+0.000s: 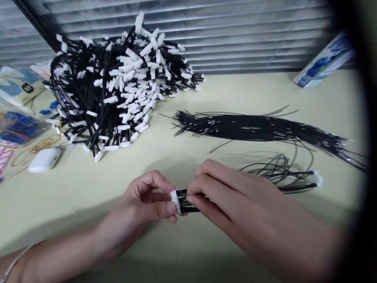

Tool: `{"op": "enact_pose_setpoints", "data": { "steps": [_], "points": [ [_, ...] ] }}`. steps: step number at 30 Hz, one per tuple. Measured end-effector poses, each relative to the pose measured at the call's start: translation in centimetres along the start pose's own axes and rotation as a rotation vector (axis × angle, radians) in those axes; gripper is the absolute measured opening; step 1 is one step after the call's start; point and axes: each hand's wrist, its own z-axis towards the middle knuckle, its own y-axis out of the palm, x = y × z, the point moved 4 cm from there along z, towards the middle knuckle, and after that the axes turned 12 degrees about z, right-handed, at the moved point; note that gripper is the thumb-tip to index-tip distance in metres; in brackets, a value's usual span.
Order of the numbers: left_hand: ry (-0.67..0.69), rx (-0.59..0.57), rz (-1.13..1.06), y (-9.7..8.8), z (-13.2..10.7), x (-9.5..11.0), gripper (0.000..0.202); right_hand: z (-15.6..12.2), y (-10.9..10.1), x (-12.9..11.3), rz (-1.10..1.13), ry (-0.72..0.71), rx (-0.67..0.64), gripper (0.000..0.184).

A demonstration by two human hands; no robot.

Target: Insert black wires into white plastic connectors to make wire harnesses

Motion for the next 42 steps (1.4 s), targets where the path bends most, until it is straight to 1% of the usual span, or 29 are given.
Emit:
{"op": "enact_pose_setpoints", "data": {
  "steps": [6,12,16,23,28,32,38,42],
  "points": [
    [0.01,-0.013,0.021,0.0,0.0,-0.2,0.018,-0.2,0.1,-0.4,-0.059,-0.005,0.003,0.01],
    [0.015,-0.009,0.0,0.1,0.0,-0.1,0.019,0.0,0.2,-0.9,-0.144,-0.111,0.008,0.012],
    [0.0,0.002,0.003,0.0,-0.1,0.0,0.019,0.1,0.4,-0.8,-0.16,-0.13,-0.008,0.013],
    [0.012,-0.013,-0.017,0.0,0.0,0.0,0.019,-0.1,0.5,-1.0,-0.161,-0.177,0.006,0.016],
    [0.021,-0.02,-0.028,-0.1,0.0,-0.1,0.018,-0.1,0.4,-0.9,-0.192,-0.182,0.053,0.015],
    [0.015,-0.017,-0.024,-0.1,-0.1,-0.1,0.018,-0.1,0.4,-1.0,-0.218,-0.195,0.054,0.014],
    [0.006,-0.005,-0.029,-0.1,-0.1,-0.1,0.019,0.3,0.0,-1.3,-0.189,-0.191,0.078,0.017],
    [0.006,-0.012,-0.033,-0.2,-0.2,-0.2,0.02,0.3,0.1,-1.2,-0.118,-0.147,0.104,0.02]
  ]
}}
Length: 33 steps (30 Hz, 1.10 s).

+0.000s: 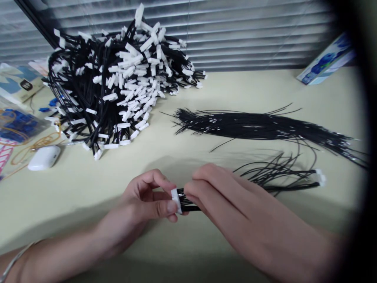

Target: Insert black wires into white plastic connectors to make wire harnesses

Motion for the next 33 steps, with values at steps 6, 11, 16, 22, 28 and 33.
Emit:
{"op": "enact_pose_setpoints", "data": {
  "steps": [6,11,16,22,28,33],
  "points": [
    [-0.008,0.0,-0.015,0.0,0.1,0.0,0.02,-0.3,0.3,-0.2,0.007,-0.036,0.058,0.027],
    [-0.003,-0.034,-0.019,0.2,0.1,0.1,0.019,-0.1,0.3,0.3,0.115,0.034,0.06,0.024],
    [0.001,-0.03,-0.01,0.1,0.1,0.0,0.02,-0.4,1.0,1.3,0.324,0.186,0.05,0.017],
    [-0.016,0.014,0.016,-0.1,0.2,0.0,0.018,-0.6,1.4,1.3,0.374,0.185,0.037,0.021],
    [-0.026,0.021,0.022,-0.1,0.2,0.0,0.017,-0.5,1.4,1.1,0.375,0.117,0.069,0.027],
    [-0.026,0.019,0.013,0.1,0.3,0.0,0.016,-0.6,1.7,1.1,0.434,0.156,0.147,0.03]
  ]
}}
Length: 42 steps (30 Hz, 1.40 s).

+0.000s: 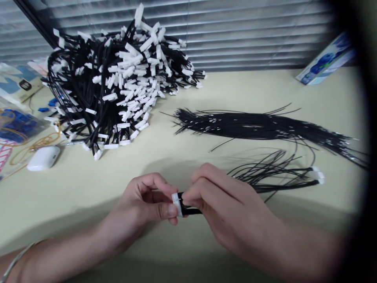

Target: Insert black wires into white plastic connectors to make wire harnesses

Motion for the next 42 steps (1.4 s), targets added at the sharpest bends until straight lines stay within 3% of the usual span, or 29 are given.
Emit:
{"op": "enact_pose_setpoints", "data": {
  "steps": [6,12,16,23,27,36,42],
  "points": [
    [0.006,0.024,0.014,0.0,0.2,0.0,0.015,0.0,0.1,-0.1,-0.021,-0.01,-0.001,0.029],
    [0.0,0.025,-0.008,0.1,-0.1,0.2,0.017,0.7,-0.9,0.2,0.177,0.181,0.058,0.017],
    [0.005,0.04,-0.007,0.0,-0.2,0.3,0.015,0.8,-1.9,-0.7,-0.006,0.033,0.091,0.015],
    [-0.001,0.057,-0.023,-0.3,-0.2,0.2,0.018,0.6,-1.2,-1.5,-0.323,-0.145,-0.063,0.024],
    [0.0,0.054,-0.003,-0.4,-0.2,0.1,0.018,0.7,-0.7,-1.4,-0.352,-0.15,-0.125,0.023],
    [-0.01,0.073,-0.003,-0.3,-0.1,0.4,0.019,0.5,-1.2,-1.5,-0.41,-0.218,-0.129,0.019],
    [-0.016,0.076,-0.003,-0.3,-0.2,0.4,0.019,0.6,-1.3,-1.6,-0.415,-0.176,-0.095,0.023]
  ]
}}
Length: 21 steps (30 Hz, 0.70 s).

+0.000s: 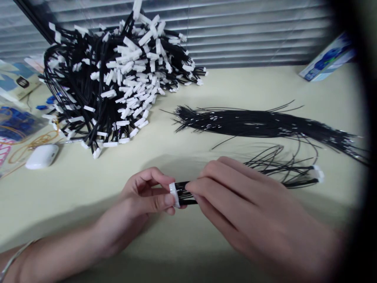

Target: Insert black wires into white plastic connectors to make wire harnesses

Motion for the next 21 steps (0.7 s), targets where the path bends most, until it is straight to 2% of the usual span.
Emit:
{"op": "enact_pose_setpoints", "data": {
  "steps": [21],
  "points": [
    [-0.003,0.002,0.017,-0.31,-0.11,-0.21,0.02,-0.13,0.06,0.0,0.012,0.005,0.005,0.021]
  ]
}}
